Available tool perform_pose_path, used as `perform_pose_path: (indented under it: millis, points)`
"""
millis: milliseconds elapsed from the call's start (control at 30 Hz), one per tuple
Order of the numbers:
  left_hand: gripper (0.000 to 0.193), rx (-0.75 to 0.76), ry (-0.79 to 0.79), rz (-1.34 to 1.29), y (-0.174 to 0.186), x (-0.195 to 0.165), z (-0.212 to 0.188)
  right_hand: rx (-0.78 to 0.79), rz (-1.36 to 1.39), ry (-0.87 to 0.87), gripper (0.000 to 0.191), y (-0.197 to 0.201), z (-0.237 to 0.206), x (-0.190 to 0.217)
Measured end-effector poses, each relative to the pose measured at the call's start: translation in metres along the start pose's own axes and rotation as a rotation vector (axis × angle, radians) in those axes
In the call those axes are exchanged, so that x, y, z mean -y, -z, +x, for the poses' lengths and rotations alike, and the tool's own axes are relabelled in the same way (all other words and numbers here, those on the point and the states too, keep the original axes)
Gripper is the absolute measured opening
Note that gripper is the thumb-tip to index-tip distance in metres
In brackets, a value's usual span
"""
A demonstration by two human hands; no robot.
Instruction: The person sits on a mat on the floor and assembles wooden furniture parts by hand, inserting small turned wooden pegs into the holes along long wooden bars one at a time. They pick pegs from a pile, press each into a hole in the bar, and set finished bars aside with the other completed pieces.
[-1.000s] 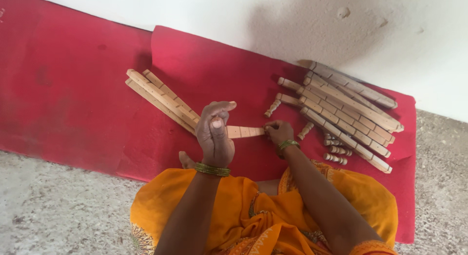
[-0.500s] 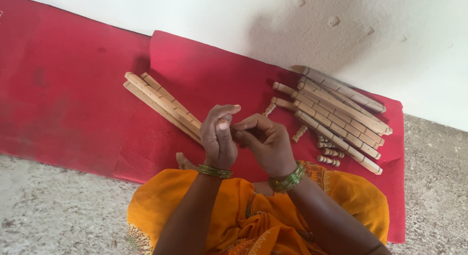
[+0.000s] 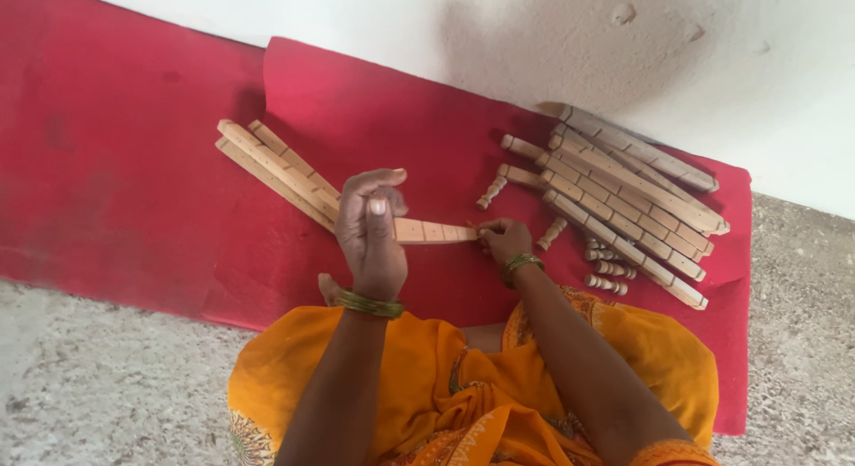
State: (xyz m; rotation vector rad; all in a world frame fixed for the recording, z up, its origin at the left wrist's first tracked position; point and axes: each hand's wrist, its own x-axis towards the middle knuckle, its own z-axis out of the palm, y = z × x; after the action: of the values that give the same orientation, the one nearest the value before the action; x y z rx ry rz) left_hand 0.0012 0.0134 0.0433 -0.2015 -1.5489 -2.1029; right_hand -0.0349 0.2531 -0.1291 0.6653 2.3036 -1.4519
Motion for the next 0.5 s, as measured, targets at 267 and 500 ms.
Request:
perform_pose_path:
  millis: [267,500]
  points:
    - [0.035,0.102,0.115,-0.455,0.008,-0.006,0.013,0.008,0.174,0.024,0.018,0.001,-0.004,0.003]
    - [0.051,-0.217,0.063,-0.265,-0.008,-0.005,0.002,0.011,0.287,0.065,0.018,0.002,-0.005,0.007]
